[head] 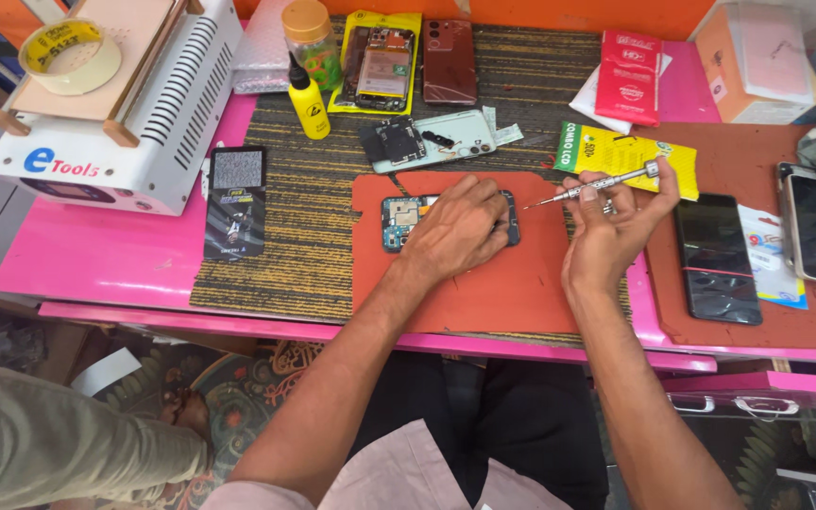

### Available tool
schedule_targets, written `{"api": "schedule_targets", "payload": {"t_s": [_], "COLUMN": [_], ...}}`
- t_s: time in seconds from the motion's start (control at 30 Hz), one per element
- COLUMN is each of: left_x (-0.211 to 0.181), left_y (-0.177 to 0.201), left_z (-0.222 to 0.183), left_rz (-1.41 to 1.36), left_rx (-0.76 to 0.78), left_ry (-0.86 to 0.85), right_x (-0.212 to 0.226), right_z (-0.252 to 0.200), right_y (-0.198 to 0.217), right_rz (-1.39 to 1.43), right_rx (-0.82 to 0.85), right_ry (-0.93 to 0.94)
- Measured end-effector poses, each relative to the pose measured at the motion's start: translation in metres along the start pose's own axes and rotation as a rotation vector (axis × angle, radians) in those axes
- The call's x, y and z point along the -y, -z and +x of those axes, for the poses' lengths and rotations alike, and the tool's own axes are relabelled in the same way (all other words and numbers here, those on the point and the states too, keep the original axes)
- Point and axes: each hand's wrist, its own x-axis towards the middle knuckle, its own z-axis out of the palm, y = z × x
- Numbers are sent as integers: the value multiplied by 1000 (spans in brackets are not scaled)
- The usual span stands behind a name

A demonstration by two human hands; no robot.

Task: The person uses a screwdriver to remove screws from a disassembled smartphone lying on a red mat. They carefully unscrew multiple fasteners around the device's internal frame and place them aside.

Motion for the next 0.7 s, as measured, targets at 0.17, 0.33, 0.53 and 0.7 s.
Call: {"api": "schedule_targets", "payload": {"t_s": [0.17, 0.33, 0.53, 0.7], "left_x": [17, 67, 83, 57], "left_y": [6, 29, 34, 31], "left_z": [19, 52, 61, 56], "left_rz": [14, 176, 178, 123], "left_rx": [6, 2, 25, -16], "left_ry": [86, 277, 289, 238], "right_x": [-7, -11, -7, -7], "right_z": [16, 18, 16, 16], "right_y": [6, 10, 7, 8], "right_rz": [134, 142, 137, 127], "right_rx": [-48, -10, -10, -13], "right_ry": [-171, -209, -207, -205]}}
